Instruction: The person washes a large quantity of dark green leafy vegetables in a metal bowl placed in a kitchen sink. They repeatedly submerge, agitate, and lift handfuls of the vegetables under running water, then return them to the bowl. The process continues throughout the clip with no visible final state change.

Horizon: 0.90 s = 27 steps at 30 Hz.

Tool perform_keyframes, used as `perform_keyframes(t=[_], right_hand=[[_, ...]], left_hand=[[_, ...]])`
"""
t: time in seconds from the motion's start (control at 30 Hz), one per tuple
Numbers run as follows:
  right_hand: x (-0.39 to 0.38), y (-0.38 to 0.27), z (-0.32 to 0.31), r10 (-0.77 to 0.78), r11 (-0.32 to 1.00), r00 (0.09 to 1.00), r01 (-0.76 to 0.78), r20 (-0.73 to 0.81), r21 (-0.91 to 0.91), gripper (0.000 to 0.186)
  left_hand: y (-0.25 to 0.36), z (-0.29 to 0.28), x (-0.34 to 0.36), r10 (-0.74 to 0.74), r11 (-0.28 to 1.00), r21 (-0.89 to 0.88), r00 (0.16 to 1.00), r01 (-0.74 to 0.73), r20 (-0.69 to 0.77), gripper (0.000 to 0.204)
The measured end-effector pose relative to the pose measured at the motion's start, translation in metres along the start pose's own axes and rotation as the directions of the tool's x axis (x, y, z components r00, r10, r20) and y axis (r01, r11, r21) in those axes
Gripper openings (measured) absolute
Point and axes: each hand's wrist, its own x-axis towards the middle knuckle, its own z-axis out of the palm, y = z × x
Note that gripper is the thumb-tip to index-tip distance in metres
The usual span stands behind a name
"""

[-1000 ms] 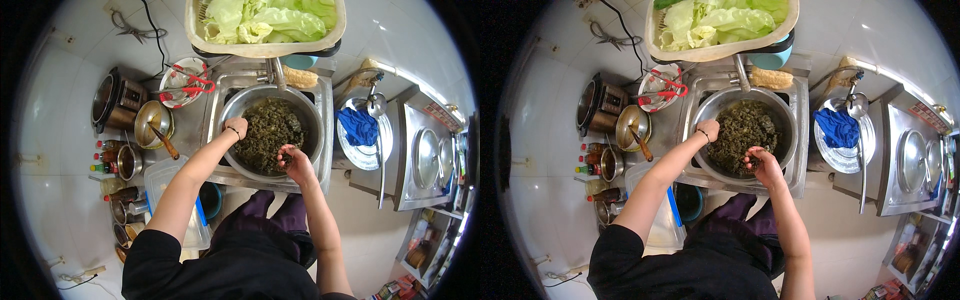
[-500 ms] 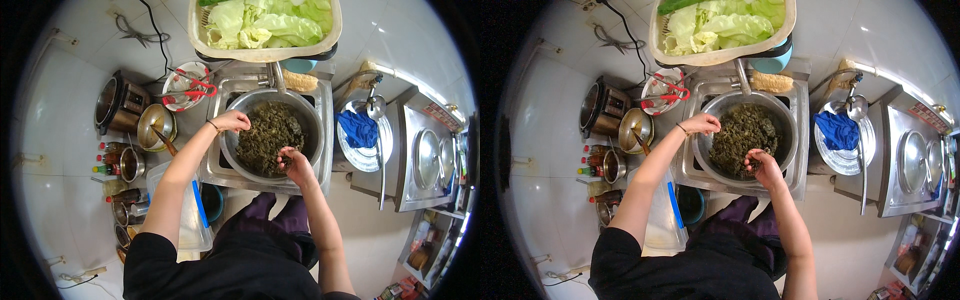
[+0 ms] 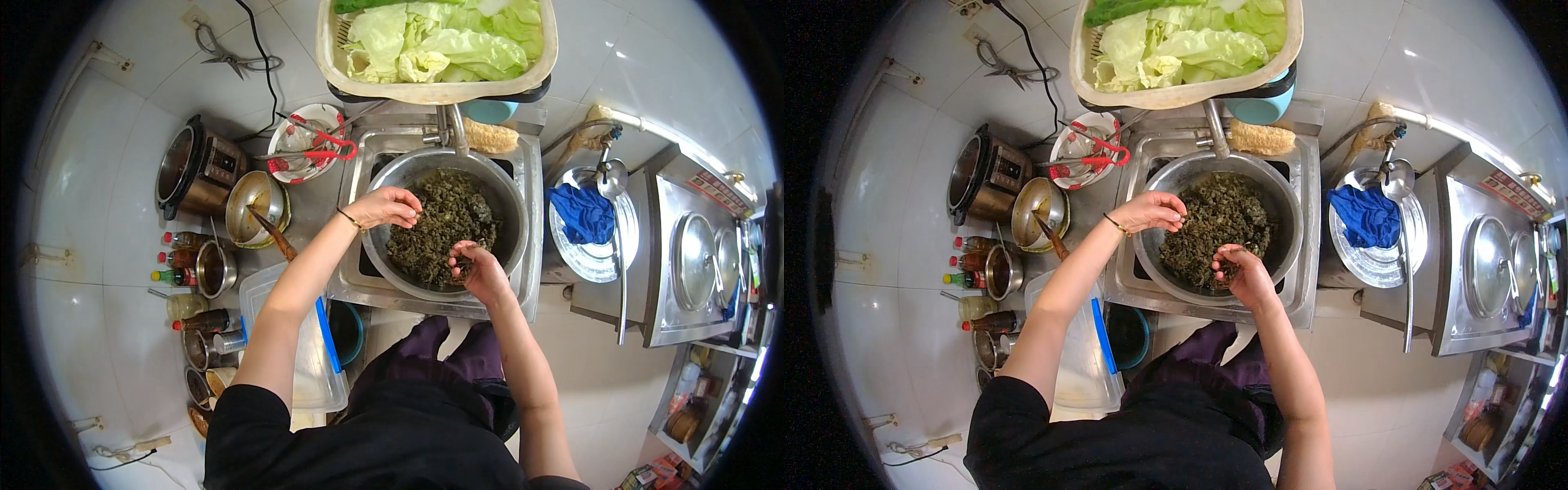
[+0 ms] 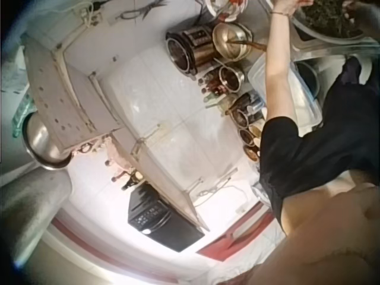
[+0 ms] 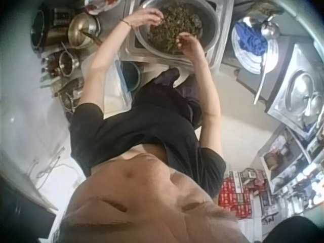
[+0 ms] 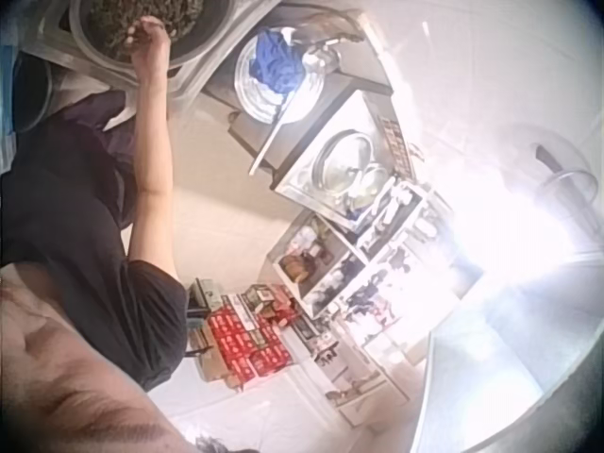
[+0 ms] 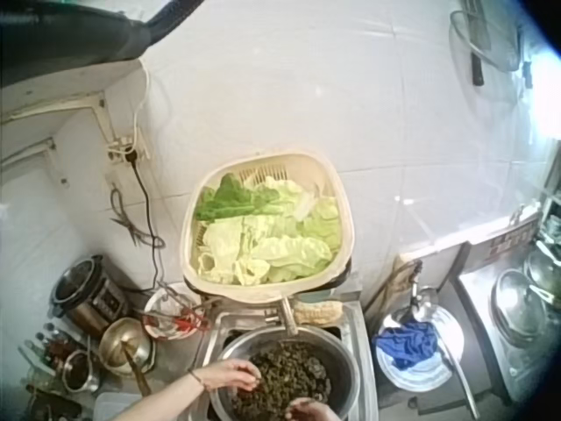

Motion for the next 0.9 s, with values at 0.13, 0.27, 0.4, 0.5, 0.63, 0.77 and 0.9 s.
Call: perform_keyframes(t=[0.13, 0.27, 0.4, 0.5, 0.63, 0.77, 0.9], right_hand=[[0.001, 0.003, -0.001, 0.0, 1.0, 1.0, 0.0, 0.006, 0.004, 0.011], [0.001, 0.004, -0.002, 0.005, 1.0, 1.0, -0.005, -0.026, 0.012, 0.011], [0.001, 0.004, 0.0, 0.005, 1.0, 0.999, -0.005, -0.034, 0.012, 0.011], [0.004, 0.006, -0.001, 0.008, 1.0, 0.999, -0.007, -0.031, 0.01, 0.011], [0.005, 0.006, -0.002, 0.016, 1.0, 0.999, -0.016, -0.032, 0.009, 0.011], [0.004, 0.006, -0.001, 0.017, 1.0, 0.999, -0.016, -0.028, 0.014, 0.011], [0.003, 0.005, 0.0, 0.016, 1.0, 0.999, -0.016, -0.04, 0.005, 0.011]], left_hand=[[-0.001, -0.001, -0.001, 0.023, 0.999, -0.048, 0.999, -0.021, 0.035, 0.012], [0.002, -0.001, -0.003, 0.039, 0.988, -0.152, 0.999, -0.033, 0.038, 0.007], [-0.004, -0.012, 0.001, 0.058, 0.994, -0.094, 0.996, -0.065, -0.072, 0.006], [-0.009, -0.02, 0.005, 0.066, 0.995, -0.072, 0.992, -0.074, -0.111, 0.006], [-0.014, -0.021, 0.011, -0.005, 1.0, 0.014, 0.992, 0.006, -0.123, 0.006], [-0.033, -0.026, 0.025, -0.107, 0.983, 0.131, 0.979, 0.13, -0.175, 0.012], [-0.054, -0.027, 0.042, -0.034, 0.894, 0.416, 0.951, 0.167, -0.308, 0.016]])
